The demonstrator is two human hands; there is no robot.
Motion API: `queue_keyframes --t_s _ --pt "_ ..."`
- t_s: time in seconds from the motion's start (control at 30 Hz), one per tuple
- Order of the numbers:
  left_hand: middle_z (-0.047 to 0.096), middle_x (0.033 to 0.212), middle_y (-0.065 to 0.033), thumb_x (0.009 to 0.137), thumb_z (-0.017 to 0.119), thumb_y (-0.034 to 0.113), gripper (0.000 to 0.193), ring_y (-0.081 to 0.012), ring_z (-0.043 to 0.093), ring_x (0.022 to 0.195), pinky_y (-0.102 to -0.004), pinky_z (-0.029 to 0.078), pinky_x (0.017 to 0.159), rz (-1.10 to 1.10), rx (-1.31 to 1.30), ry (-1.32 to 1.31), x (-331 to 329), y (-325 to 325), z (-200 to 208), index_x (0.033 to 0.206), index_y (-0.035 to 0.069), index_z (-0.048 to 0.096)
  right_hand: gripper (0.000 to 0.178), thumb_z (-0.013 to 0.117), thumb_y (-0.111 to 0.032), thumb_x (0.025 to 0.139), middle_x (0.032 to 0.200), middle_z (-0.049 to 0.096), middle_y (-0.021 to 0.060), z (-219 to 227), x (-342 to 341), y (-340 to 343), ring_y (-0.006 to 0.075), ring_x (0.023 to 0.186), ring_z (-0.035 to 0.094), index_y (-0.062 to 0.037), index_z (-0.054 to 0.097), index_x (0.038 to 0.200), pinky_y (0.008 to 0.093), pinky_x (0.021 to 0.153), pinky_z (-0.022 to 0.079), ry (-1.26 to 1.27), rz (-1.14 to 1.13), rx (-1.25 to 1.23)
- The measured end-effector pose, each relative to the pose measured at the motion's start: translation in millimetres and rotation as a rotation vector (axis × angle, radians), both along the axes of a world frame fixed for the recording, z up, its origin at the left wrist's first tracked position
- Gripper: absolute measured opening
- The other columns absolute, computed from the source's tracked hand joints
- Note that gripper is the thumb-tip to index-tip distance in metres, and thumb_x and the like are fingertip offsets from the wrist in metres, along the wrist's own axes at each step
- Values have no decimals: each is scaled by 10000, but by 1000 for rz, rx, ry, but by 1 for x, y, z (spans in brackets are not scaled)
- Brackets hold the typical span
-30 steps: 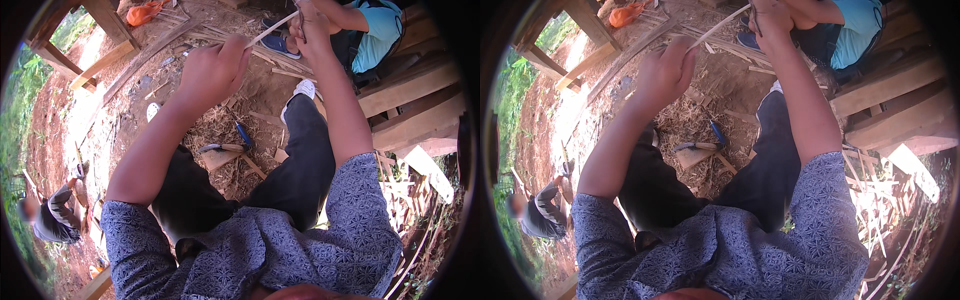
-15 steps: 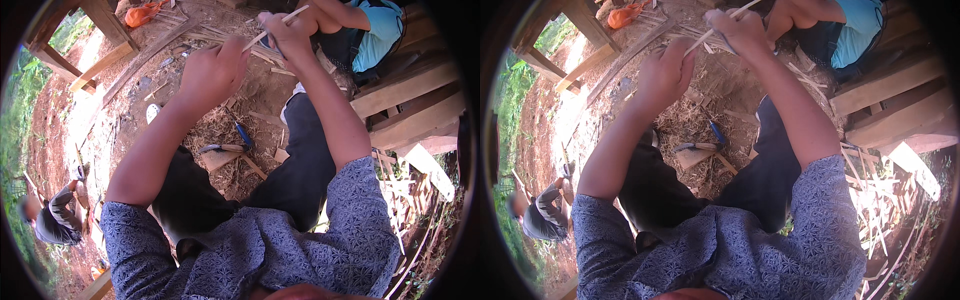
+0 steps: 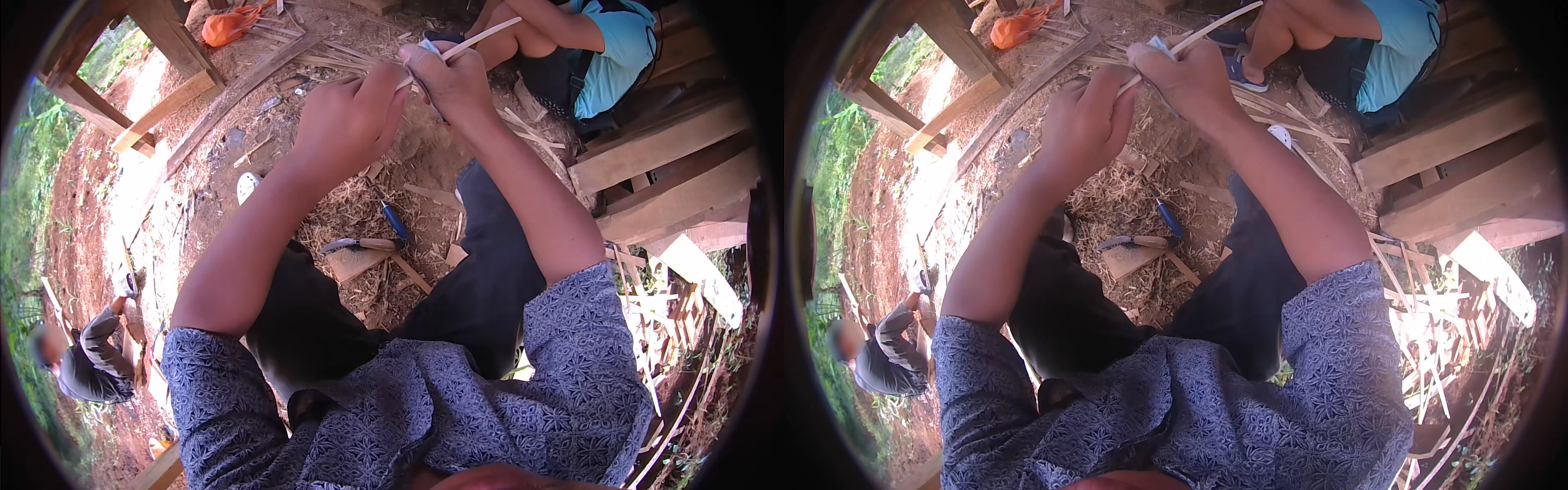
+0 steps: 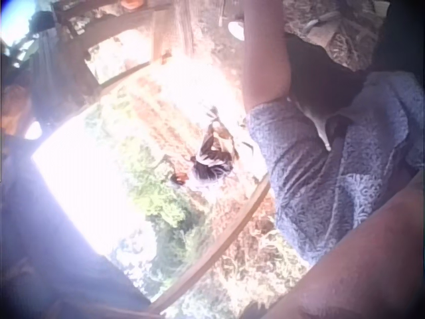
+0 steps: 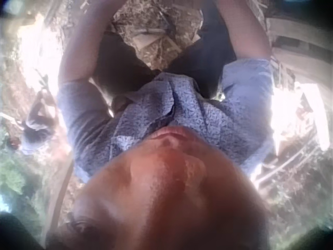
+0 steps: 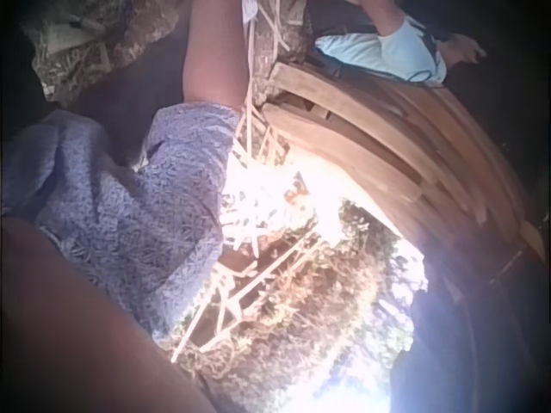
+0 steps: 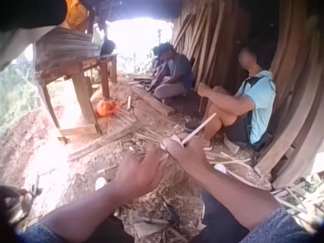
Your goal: The person sits on the ground and uses a knife to shave thin strips from a small piece of wood. They repeatedly scrape the blade along the wood to produce shavings, occasionally pausing to inspect the piece.
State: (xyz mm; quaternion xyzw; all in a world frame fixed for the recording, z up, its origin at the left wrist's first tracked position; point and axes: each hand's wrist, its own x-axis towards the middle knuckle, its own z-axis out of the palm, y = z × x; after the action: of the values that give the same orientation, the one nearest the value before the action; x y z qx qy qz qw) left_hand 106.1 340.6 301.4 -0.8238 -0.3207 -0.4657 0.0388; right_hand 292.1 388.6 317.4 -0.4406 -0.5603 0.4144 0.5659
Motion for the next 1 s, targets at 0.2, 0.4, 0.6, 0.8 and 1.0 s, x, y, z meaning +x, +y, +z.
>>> queue_keyframes --t_s 0.2,0.4,0.6,0.8,1.0 --pt "615 632 -142 951 634 134 152 -381 642 580 -467 480 501 -28 -121 -72 6 -6 3 1059 53 563 394 701 -273 938 521 490 -8 4 30 24 63 454 429 -87 559 622 241 443 300 213 -11 32" --pt "617 640 -170 968 598 145 110 -399 652 620 -484 492 546 -55 -369 -142 9 -13 6 1022 50 608 426 731 -329 922 511 496 -16 13 21 13 55 437 437 -96 554 612 236 432 298 -77 -117 96" --pt "587 636 -169 995 528 132 142 -400 602 585 -472 461 569 -122 -554 -247 6 -15 6 972 31 625 397 736 -297 922 538 521 -9 -11 15 17 57 476 476 -96 575 620 234 467 340 -304 26 85" --pt "576 751 -207 1015 488 142 208 -358 589 688 -440 444 659 -203 -710 -240 1 -19 10 914 -18 575 482 731 -326 919 545 510 -29 -9 16 13 53 465 442 -125 482 559 239 458 329 -259 22 82" --pt "537 717 -143 1047 459 176 242 -260 536 650 -403 435 647 -266 -882 -291 3 -19 7 920 -8 554 441 754 -351 897 550 488 -47 12 30 24 34 504 438 -120 539 590 249 482 327 64 -56 -54"
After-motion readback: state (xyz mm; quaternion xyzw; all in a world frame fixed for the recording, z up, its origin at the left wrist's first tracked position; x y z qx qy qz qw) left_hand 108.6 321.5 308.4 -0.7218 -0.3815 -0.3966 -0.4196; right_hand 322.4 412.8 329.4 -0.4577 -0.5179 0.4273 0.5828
